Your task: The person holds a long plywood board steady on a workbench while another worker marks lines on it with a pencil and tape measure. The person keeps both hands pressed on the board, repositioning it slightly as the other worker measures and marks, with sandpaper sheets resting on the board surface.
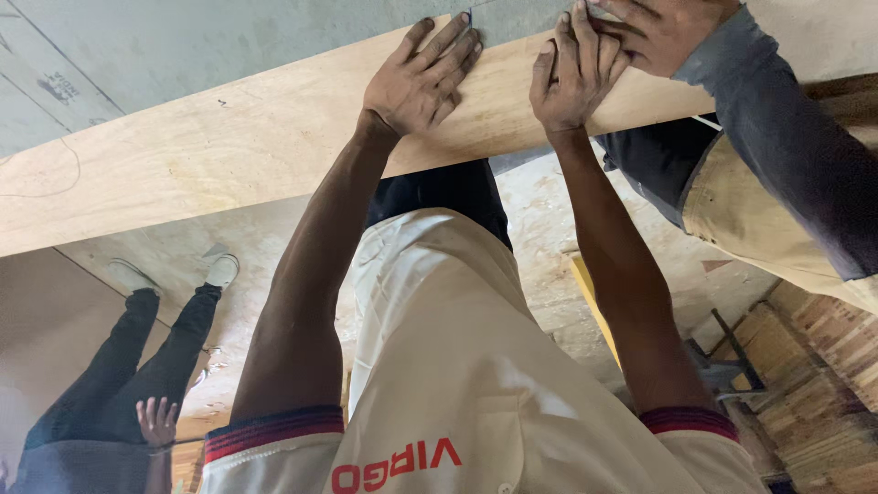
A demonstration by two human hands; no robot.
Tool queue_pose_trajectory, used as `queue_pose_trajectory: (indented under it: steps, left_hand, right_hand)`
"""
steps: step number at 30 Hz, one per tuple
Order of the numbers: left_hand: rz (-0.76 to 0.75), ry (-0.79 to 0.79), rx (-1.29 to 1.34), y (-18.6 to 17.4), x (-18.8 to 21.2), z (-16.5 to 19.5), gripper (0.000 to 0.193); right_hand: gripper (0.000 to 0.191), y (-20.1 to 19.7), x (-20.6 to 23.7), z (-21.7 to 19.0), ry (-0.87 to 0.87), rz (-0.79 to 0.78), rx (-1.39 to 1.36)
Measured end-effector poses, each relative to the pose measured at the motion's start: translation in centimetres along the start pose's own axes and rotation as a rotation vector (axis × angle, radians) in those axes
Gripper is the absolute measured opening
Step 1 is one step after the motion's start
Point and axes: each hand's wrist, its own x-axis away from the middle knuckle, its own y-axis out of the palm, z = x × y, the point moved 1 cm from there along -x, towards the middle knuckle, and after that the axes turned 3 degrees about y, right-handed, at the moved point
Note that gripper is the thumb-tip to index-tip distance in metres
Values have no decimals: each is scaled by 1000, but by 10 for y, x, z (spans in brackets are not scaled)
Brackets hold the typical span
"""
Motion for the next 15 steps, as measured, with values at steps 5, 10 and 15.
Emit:
queue_pose_trajectory:
  steps: [5, 10, 15]
  left_hand:
    - [12, 7, 75, 1, 0, 1, 60]
    - [23, 34, 3, 1, 5, 2, 57]
    - [11, 39, 73, 2, 6, 5, 58]
  right_hand:
    - [35, 1, 5, 2, 10, -10, -27]
    - [31, 0, 11, -1, 43, -54, -10]
    - [29, -5, 11, -1, 46, -74, -50]
